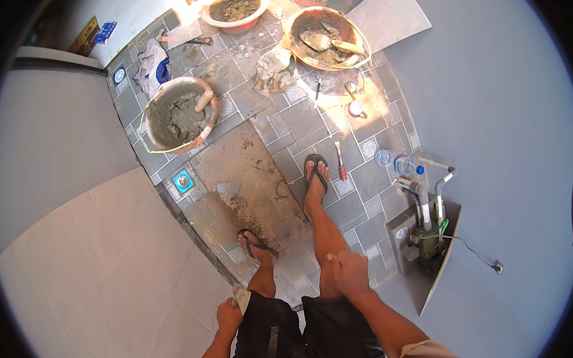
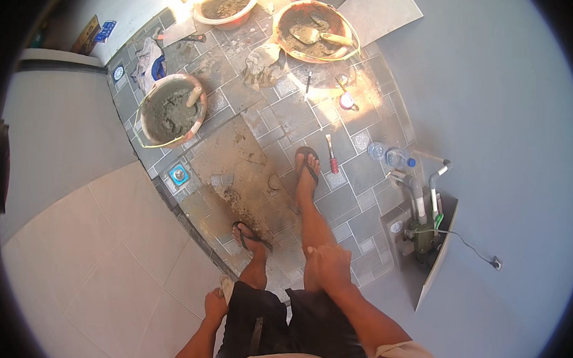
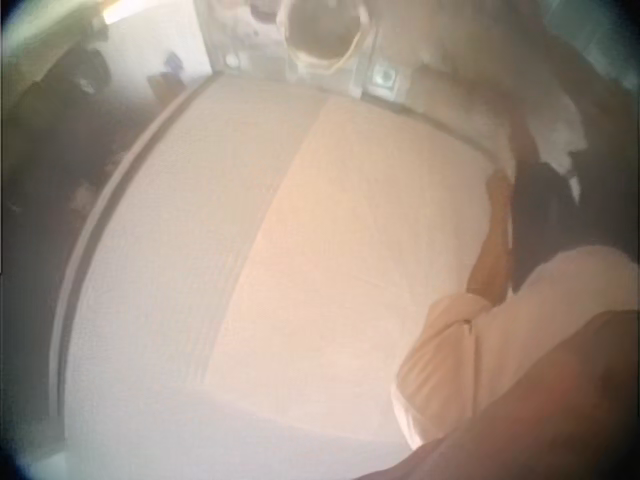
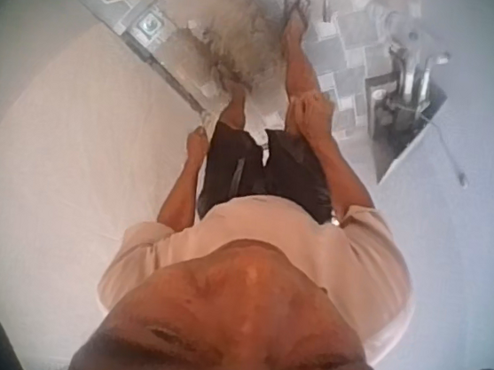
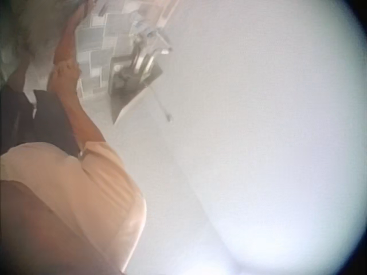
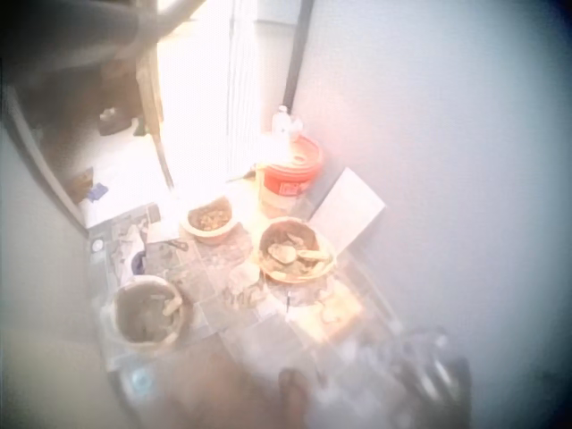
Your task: The person scoops cement mortar from a bucket using a trowel and applies it to the gaps between floor tiles. They use a wooden stick to press the mortar into the joints and smooth the surface. The person works on a small section of the floor near a drain cover, repeatedly filling and smoothing the gaps.
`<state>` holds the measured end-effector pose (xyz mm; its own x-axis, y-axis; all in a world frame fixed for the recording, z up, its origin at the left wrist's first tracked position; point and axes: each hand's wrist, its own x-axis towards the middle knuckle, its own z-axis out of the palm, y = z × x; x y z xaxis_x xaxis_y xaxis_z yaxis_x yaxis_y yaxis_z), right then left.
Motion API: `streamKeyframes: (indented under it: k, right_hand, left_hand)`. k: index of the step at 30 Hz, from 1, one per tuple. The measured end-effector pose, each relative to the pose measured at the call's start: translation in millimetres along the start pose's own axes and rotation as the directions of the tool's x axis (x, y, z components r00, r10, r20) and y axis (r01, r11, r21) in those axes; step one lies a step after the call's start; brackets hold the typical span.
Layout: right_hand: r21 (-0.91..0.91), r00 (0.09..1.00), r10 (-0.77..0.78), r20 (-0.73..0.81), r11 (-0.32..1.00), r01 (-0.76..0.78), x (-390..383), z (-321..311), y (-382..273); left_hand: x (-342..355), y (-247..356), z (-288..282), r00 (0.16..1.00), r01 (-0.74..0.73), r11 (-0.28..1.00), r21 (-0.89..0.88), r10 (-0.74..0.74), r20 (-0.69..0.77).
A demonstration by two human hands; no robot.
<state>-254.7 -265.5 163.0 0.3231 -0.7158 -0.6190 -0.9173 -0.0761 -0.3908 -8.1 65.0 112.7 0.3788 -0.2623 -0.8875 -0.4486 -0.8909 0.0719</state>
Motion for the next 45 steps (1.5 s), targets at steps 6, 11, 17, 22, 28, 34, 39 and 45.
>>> streamKeyframes:
  k: [6,11,17,22,28,34,39,45]
  right_hand:
    - [0.198,0.946,0.061,-0.317,0.980,0.003,156,10,115]
    - [-0.010,0.929,0.369,0.021,0.929,-0.369,295,30,185]
    - [0.178,0.955,0.113,-0.275,0.982,-0.065,526,85,184]
    - [0.242,0.910,0.158,-0.384,0.968,-0.066,631,62,69]
    - [0.101,0.878,0.046,-0.476,0.995,0.002,662,102,69]
    - [-0.142,0.736,0.013,-0.677,0.979,-0.147,606,37,176]
    - [-0.443,0.868,-0.133,-0.478,0.890,-0.107,593,18,209]
    - [-0.181,0.906,0.169,-0.388,0.950,-0.255,480,82,229]
  left_hand:
    - [-49,75,-32,0.994,-0.049,0.993,-0.103,0.039,-0.100]
    - [-39,161,-57,0.985,0.034,0.991,-0.133,-0.056,-0.163]
    - [37,181,-1,0.954,-0.085,0.996,-0.038,0.071,-0.290]
    - [52,206,-37,0.897,-0.271,0.942,0.198,0.322,-0.302]
    - [59,222,-34,0.900,-0.276,0.955,0.106,0.296,-0.321]
    - [64,227,-49,0.912,-0.270,0.962,0.028,0.265,-0.314]
    - [64,209,-27,0.926,-0.230,0.973,-0.031,0.209,-0.314]
    - [63,206,-28,0.961,-0.117,0.985,-0.127,0.080,-0.266]
